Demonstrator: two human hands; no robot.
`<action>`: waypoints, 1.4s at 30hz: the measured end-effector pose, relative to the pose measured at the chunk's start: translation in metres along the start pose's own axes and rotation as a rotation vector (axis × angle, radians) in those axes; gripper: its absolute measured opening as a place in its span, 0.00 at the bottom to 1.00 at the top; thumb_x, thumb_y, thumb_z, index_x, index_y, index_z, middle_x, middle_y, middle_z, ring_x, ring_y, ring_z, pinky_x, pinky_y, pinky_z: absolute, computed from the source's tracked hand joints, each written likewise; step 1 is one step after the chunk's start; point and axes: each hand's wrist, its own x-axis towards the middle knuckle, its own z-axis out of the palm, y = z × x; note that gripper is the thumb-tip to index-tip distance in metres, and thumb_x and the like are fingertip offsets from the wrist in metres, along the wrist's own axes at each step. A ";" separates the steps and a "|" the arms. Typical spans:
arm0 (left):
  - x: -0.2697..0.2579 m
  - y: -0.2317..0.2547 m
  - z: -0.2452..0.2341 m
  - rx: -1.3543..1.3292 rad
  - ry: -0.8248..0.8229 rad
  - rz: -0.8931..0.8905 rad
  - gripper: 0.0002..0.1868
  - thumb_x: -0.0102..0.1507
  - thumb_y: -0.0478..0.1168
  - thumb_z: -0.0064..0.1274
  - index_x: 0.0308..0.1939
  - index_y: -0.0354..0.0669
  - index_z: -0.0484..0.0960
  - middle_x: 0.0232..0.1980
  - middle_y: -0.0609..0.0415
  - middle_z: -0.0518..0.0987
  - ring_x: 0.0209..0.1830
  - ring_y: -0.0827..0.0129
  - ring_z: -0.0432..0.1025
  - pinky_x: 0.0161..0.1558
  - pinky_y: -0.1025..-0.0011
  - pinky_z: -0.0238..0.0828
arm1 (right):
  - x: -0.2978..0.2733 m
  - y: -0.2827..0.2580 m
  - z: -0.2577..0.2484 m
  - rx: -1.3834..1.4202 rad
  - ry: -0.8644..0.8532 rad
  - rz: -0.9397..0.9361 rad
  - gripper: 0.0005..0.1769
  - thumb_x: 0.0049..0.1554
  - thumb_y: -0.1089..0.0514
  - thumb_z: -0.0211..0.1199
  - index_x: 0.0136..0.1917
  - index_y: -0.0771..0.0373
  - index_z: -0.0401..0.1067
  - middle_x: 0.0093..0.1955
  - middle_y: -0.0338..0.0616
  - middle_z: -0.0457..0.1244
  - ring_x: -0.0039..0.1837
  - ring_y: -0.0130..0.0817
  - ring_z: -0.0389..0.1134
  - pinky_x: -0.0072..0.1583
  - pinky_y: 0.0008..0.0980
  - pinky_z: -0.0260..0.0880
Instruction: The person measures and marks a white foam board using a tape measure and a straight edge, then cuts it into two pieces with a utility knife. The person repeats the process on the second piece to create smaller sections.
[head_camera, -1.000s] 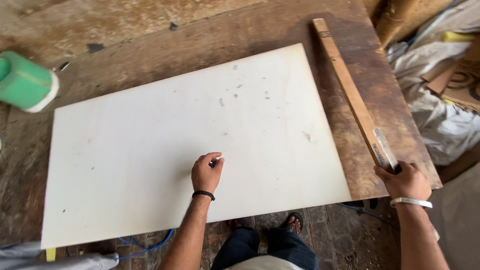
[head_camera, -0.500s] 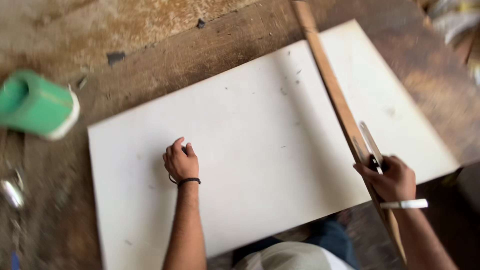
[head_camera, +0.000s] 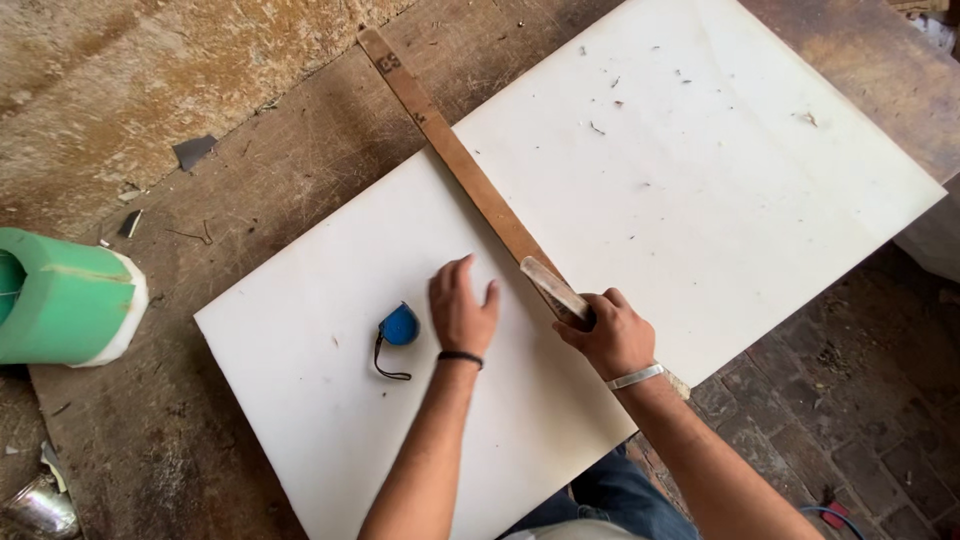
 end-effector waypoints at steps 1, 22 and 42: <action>0.001 0.010 0.013 -0.033 -0.053 -0.015 0.32 0.63 0.49 0.60 0.67 0.40 0.70 0.66 0.44 0.74 0.69 0.49 0.67 0.74 0.46 0.56 | -0.002 0.001 0.004 -0.020 -0.009 0.000 0.31 0.47 0.35 0.74 0.58 0.53 0.78 0.49 0.37 0.67 0.46 0.36 0.72 0.46 0.38 0.76; 0.018 0.072 0.073 0.206 -0.221 -0.302 0.58 0.56 0.61 0.55 0.81 0.45 0.42 0.84 0.41 0.46 0.84 0.53 0.37 0.80 0.47 0.23 | -0.053 0.066 -0.017 0.078 -0.148 -0.100 0.39 0.44 0.44 0.76 0.68 0.50 0.73 0.57 0.37 0.66 0.46 0.36 0.75 0.46 0.37 0.78; 0.017 0.060 0.088 0.244 -0.151 -0.267 0.55 0.57 0.63 0.55 0.81 0.48 0.46 0.83 0.43 0.49 0.84 0.54 0.40 0.79 0.47 0.26 | -0.044 0.074 -0.019 0.077 -0.203 -0.134 0.42 0.44 0.41 0.75 0.70 0.52 0.71 0.57 0.39 0.65 0.44 0.33 0.75 0.43 0.34 0.79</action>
